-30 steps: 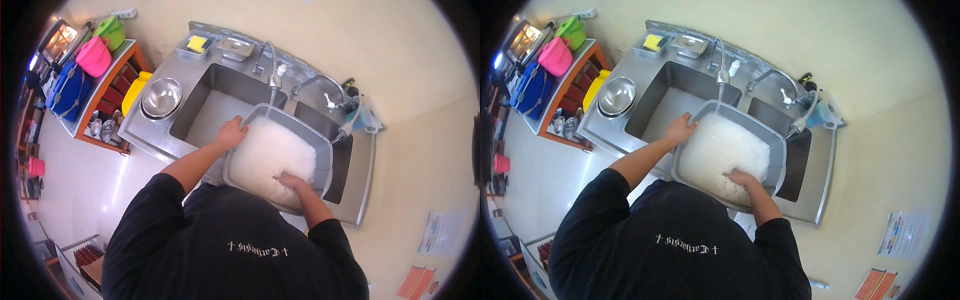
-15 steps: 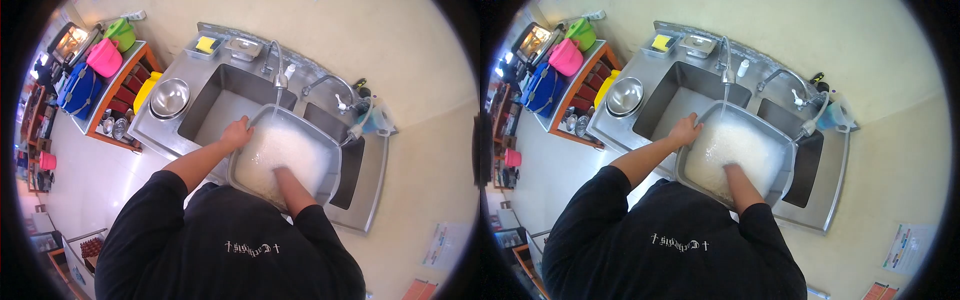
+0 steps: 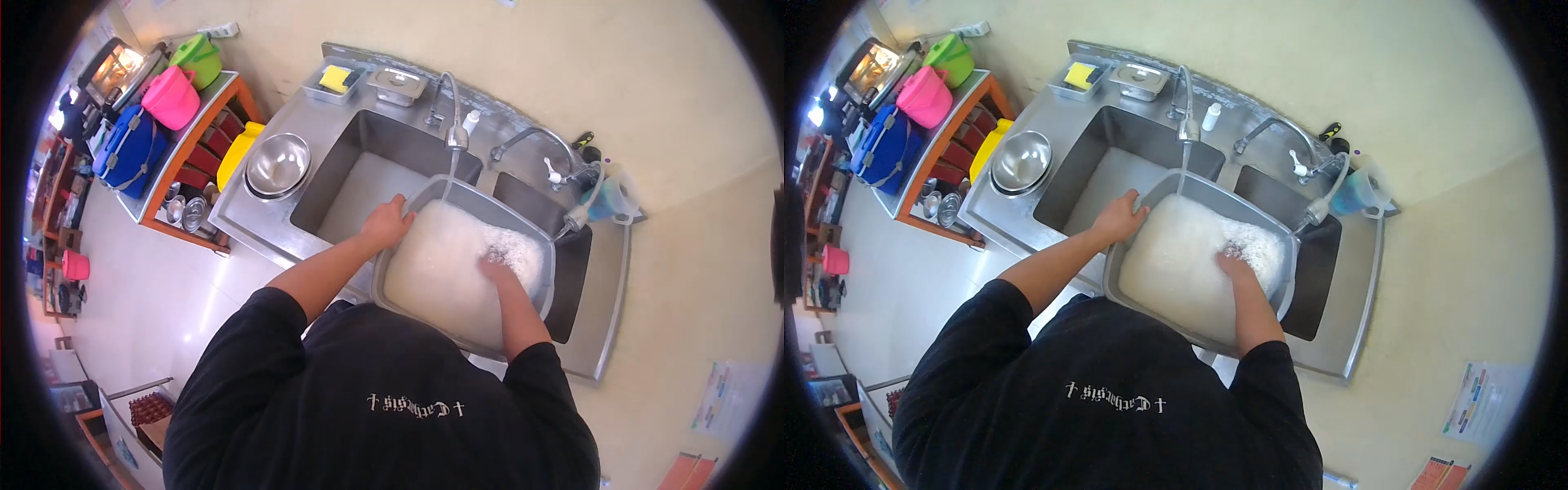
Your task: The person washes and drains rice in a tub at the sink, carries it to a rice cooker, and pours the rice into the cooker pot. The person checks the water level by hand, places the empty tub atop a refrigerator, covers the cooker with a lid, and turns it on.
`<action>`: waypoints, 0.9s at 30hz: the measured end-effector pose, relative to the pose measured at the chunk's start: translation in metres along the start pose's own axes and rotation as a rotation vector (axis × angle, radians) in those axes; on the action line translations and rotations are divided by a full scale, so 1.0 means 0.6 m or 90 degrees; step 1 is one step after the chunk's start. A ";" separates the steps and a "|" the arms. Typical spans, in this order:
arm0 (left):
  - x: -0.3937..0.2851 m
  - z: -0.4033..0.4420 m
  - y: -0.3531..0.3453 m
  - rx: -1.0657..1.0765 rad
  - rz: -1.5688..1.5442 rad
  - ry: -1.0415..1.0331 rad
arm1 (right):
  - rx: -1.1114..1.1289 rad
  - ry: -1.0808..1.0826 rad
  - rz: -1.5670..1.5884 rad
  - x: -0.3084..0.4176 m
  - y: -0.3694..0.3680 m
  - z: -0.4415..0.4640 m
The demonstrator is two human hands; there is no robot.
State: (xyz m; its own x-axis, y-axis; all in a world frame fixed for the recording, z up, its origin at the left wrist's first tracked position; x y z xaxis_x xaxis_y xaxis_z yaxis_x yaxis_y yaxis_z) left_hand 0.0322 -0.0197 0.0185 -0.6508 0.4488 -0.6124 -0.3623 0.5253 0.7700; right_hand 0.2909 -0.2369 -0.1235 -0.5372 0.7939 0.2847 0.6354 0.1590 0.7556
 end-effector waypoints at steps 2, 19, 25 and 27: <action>0.000 -0.003 -0.001 -0.006 -0.034 0.021 | 0.033 0.000 -0.032 -0.003 0.011 -0.028; 0.000 0.002 0.003 -0.022 -0.044 0.015 | 0.262 0.076 0.291 0.058 -0.089 -0.134; 0.012 0.016 -0.005 -0.022 -0.022 -0.008 | 0.332 0.282 -0.163 0.168 -0.139 -0.038; 0.008 0.019 -0.004 0.000 0.003 -0.001 | 0.356 0.302 -0.299 0.196 -0.121 -0.038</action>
Point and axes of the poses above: each hand's wrist, its own z-axis towards the middle knuckle, its own y-axis out of the back of the hand, x = y × z, the point moved 2 cm from there along z, towards the middle knuckle, and after that the axes turned 3 degrees about z, right-handed, at the moved point
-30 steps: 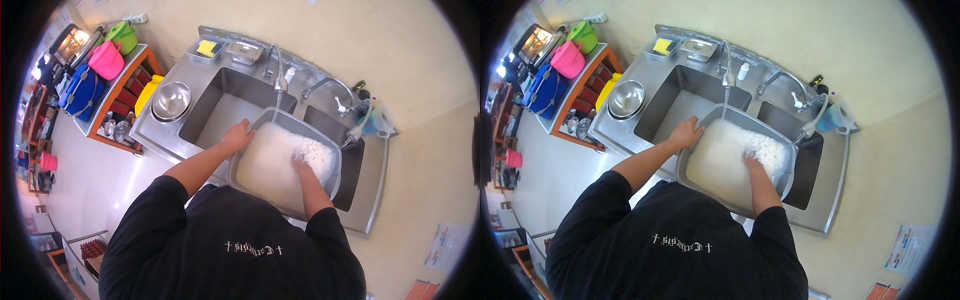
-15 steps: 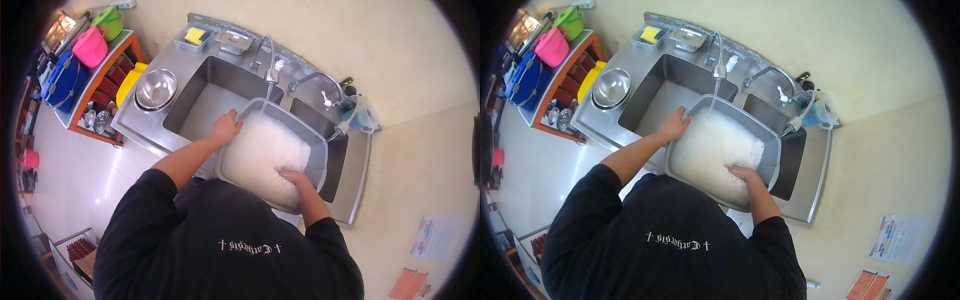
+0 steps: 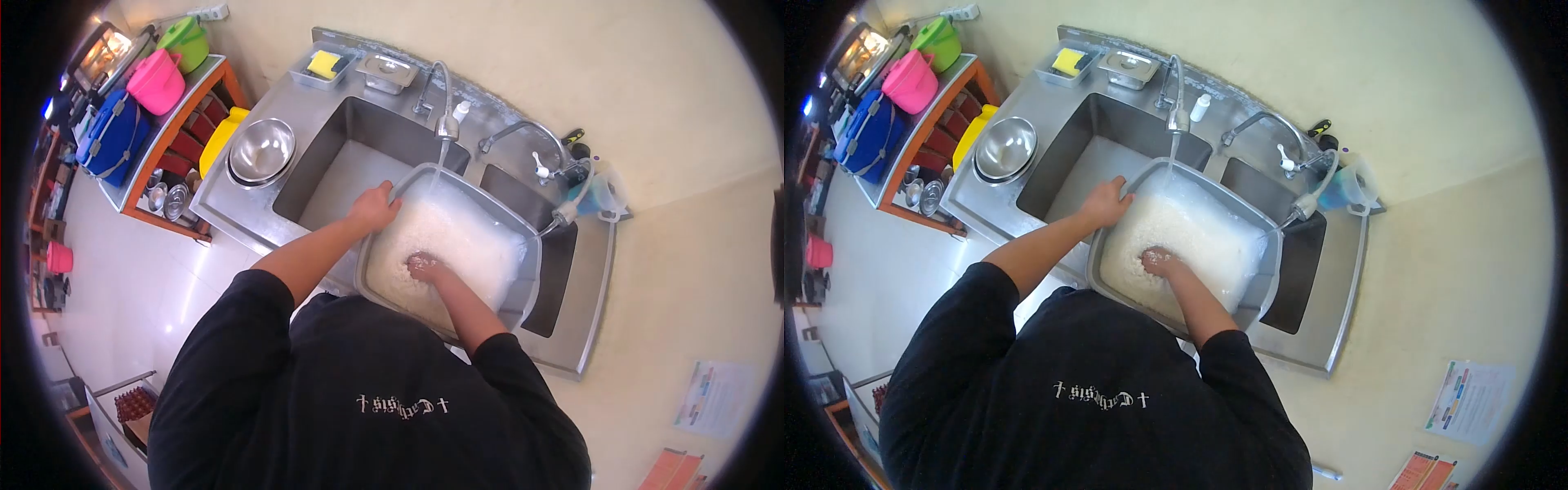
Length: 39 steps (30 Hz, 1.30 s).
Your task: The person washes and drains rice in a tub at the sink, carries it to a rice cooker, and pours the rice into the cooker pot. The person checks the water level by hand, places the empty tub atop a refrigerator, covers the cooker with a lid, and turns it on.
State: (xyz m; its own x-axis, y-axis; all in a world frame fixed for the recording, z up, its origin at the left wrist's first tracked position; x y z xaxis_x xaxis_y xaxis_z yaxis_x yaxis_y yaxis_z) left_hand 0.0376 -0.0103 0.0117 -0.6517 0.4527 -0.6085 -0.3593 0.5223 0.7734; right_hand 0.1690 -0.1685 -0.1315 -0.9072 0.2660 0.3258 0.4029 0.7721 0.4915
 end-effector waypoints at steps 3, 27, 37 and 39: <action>0.001 -0.001 -0.003 0.031 -0.015 -0.001 | -0.110 -0.094 0.053 -0.025 -0.006 -0.002; 0.008 -0.004 -0.010 -0.020 -0.097 0.018 | -0.114 -0.103 0.498 -0.190 -0.051 -0.191; 0.000 -0.008 -0.001 -0.038 -0.080 -0.017 | -0.144 0.058 0.691 -0.082 -0.113 -0.069; 0.003 -0.006 -0.002 -0.033 -0.076 -0.017 | -0.226 0.108 0.589 -0.109 -0.154 0.028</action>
Point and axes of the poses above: each hand's wrist, its own z-axis towards the middle knuckle, its own y-axis out of the back of the hand, x = y × z, the point moved 2 cm from there along z, towards the middle knuckle, and after that the axes turned 3 degrees about z, right-handed, at the moved point
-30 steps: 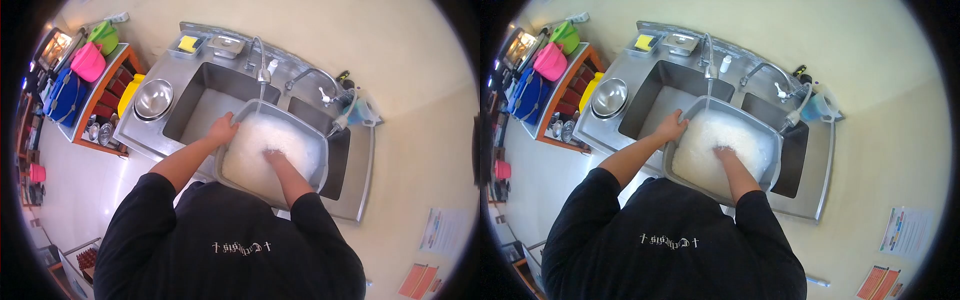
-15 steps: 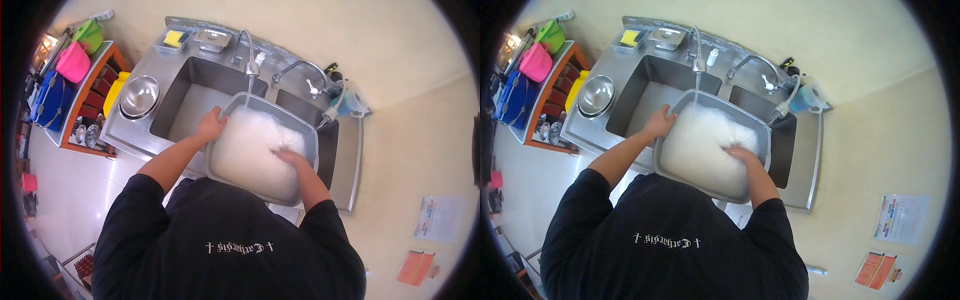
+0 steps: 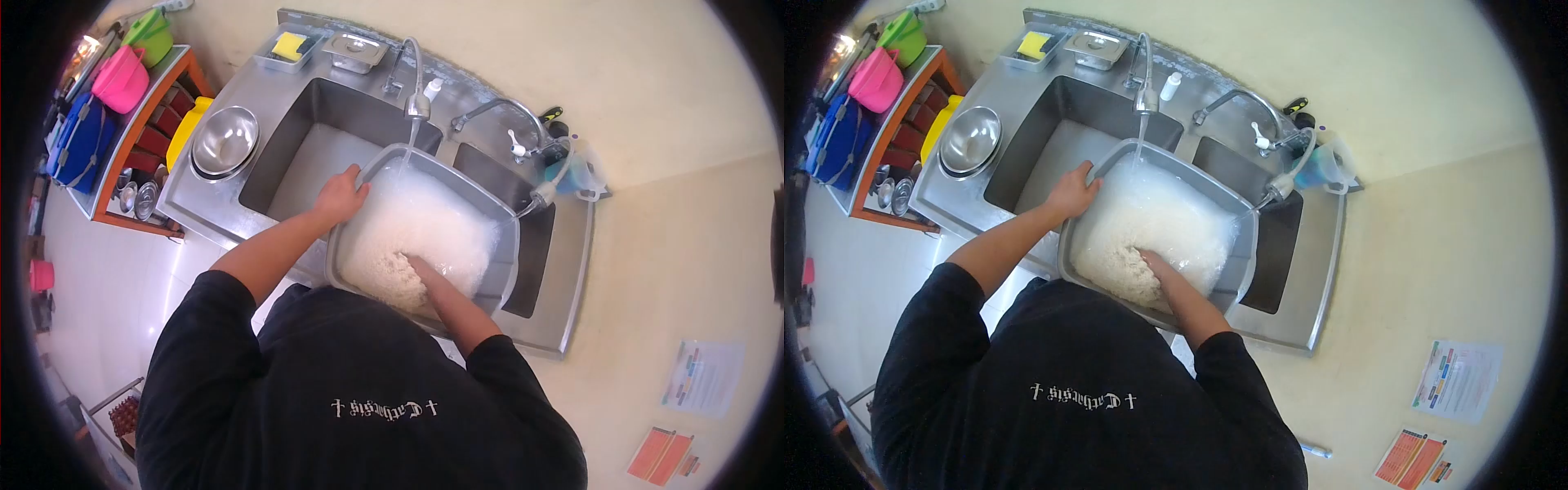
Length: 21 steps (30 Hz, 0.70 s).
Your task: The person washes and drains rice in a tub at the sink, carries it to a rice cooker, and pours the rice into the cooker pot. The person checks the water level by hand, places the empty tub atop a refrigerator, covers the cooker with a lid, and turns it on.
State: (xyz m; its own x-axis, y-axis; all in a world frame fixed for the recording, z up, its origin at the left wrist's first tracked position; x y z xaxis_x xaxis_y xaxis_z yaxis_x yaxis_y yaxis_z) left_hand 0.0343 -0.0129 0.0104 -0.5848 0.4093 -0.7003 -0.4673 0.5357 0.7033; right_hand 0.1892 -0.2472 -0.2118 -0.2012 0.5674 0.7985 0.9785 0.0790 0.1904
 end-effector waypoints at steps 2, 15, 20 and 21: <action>-0.003 0.005 0.000 0.007 0.020 -0.003 | -0.075 0.115 -0.091 -0.136 -0.023 0.109; -0.008 0.005 0.003 0.027 0.054 0.005 | -0.264 -0.033 -0.358 0.094 0.072 0.013; -0.009 0.001 0.005 0.025 0.035 -0.004 | -0.373 -0.009 -0.285 0.067 0.124 -0.019; -0.006 0.003 0.002 0.025 0.034 -0.007 | -0.386 -0.020 -0.319 0.059 0.134 -0.020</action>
Point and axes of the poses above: each hand's wrist, its own z-axis towards the middle knuckle, its own y-axis out of the back of the hand, x = y × z, the point moved 2 cm from there along z, towards the middle knuckle, and after that the axes turned 3 degrees about z, right-handed, at the moved point
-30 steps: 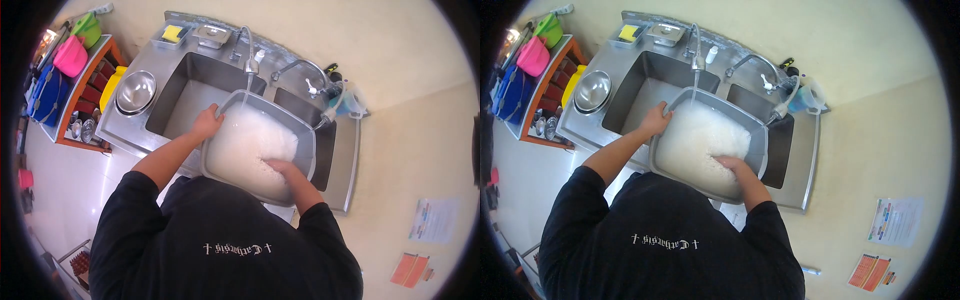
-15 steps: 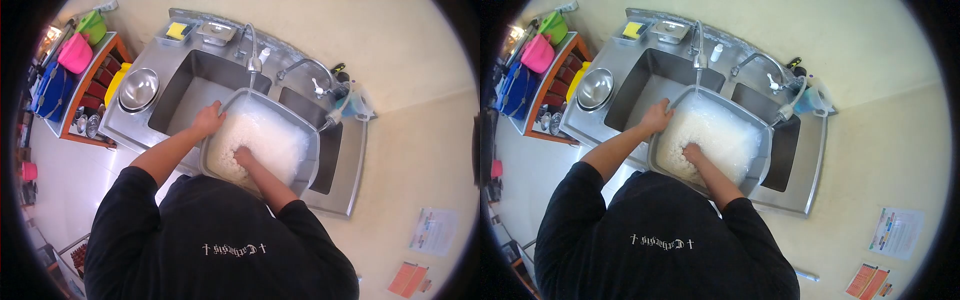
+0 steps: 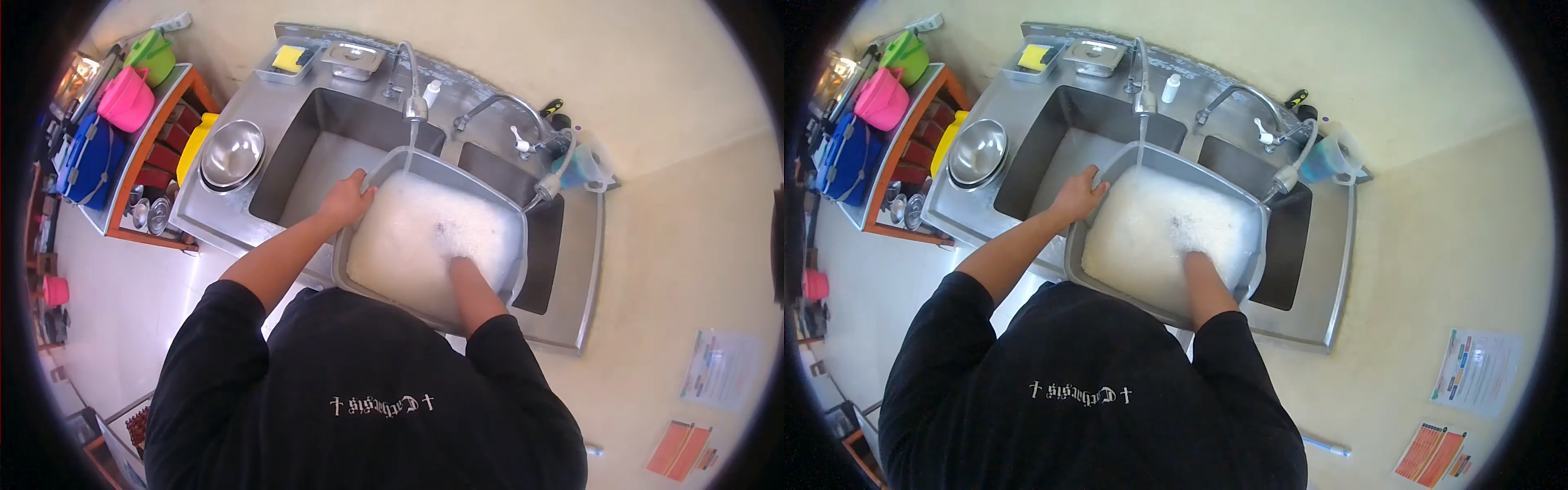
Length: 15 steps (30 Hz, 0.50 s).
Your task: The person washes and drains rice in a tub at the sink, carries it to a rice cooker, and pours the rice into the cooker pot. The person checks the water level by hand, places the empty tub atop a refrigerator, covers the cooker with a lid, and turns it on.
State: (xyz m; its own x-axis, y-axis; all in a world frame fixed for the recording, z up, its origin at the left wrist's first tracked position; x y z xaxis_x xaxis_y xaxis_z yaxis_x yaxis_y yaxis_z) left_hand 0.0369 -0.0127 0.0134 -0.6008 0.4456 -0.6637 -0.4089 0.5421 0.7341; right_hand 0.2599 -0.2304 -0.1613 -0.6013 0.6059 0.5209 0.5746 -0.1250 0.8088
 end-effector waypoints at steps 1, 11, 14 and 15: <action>0.004 0.001 -0.003 -0.012 -0.005 -0.006 | -0.013 -0.004 -0.035 -0.011 0.004 0.003; 0.014 0.007 -0.007 -0.001 -0.052 -0.014 | 0.094 -0.099 -0.329 -0.035 0.054 -0.052; 0.008 0.004 -0.001 -0.018 -0.038 -0.006 | 0.203 -0.235 -0.132 -0.027 0.077 -0.091; 0.009 0.004 -0.001 -0.019 -0.041 -0.008 | 0.201 -0.236 -0.135 -0.039 0.071 -0.111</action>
State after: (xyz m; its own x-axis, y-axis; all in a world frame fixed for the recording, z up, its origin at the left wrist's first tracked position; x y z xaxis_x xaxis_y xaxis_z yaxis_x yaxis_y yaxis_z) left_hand 0.0358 -0.0088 0.0093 -0.5637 0.4191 -0.7118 -0.4676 0.5484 0.6933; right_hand 0.2616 -0.3021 -0.1210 -0.5185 0.8364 0.1774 0.6353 0.2380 0.7347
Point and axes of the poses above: each hand's wrist, its own z-axis towards the middle knuckle, its own y-axis out of the back of the hand, x = y × z, the point moved 2 cm from there along z, towards the middle knuckle, and after that the axes turned 3 degrees about z, right-handed, at the moved point
